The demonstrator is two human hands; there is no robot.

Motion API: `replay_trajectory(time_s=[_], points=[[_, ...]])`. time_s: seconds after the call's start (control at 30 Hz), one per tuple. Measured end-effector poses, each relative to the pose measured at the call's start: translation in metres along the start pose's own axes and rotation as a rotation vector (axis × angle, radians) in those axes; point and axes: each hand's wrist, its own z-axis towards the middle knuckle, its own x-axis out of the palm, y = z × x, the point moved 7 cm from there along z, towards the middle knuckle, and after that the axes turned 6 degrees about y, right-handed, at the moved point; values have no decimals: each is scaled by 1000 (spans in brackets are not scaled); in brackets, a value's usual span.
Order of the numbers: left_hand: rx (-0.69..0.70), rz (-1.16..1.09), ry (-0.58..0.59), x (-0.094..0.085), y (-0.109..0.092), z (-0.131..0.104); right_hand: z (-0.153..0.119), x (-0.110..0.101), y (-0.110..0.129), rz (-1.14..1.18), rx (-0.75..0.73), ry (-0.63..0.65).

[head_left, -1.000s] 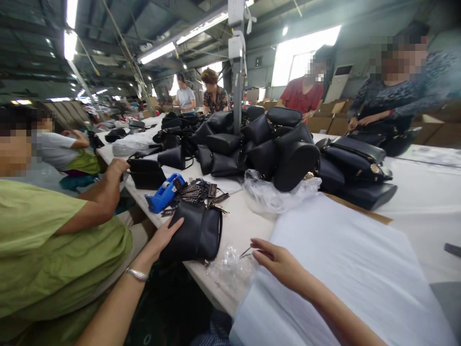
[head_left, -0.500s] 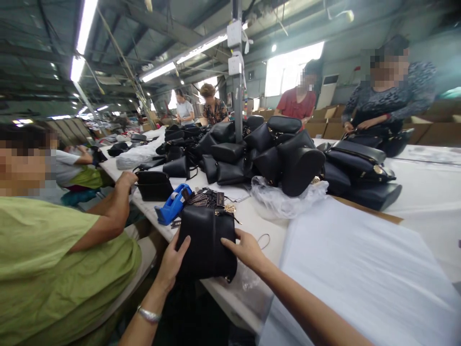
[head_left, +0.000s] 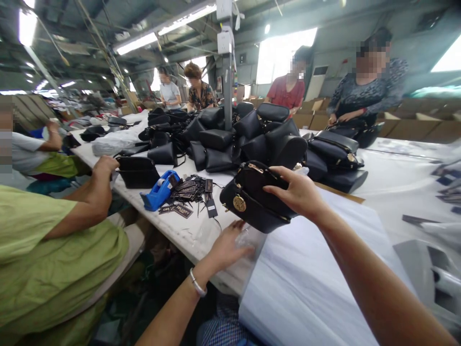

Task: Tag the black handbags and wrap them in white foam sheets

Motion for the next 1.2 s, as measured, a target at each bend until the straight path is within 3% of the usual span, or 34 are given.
replay_trajectory(time_s=[0.07, 0.17, 0.27, 0.37, 0.43, 0.53, 0.67, 0.73, 0.8, 0.9, 0.97, 1.03, 1.1, 1.2], points=[[-35, 159, 64, 7, 15, -7, -1, 18, -10, -140, -24, 128], [-111, 215, -18, -21, 37, -16, 3, 46, -12, -253, -120, 283], [-165, 218, -158, -64, 45, -25, 16, 53, -7, -274, -157, 258], [-160, 148, -288, -84, 35, -29, 29, 56, 0, -252, -201, 221], [-154, 58, -350, -79, 24, -28, 35, 67, 2, -247, -235, 264], [-161, -107, -392, -51, 15, -16, 39, 90, 2, -244, -275, 356], [-193, -254, -515, -20, 15, 3, 40, 101, 3, -239, -323, 350], [-203, -313, -572, -15, 19, 8, 36, 95, 9, -238, -352, 274], [-201, -385, -575, -15, 23, 11, 24, 82, 16, -201, -353, 120], [-214, -519, -532, -18, 27, 8, -7, 67, 16, 0, -203, -80], [-252, -643, -514, -17, 31, 3, -28, 85, 3, 211, 21, 24], [-262, -709, -508, -13, 30, -1, -46, 123, -4, 431, 210, 287], [-236, -686, -493, -9, 26, -2, -56, 159, 0, 636, 277, 491], [-213, -640, -432, -4, 19, -5, -55, 191, 13, 939, 327, 569]])
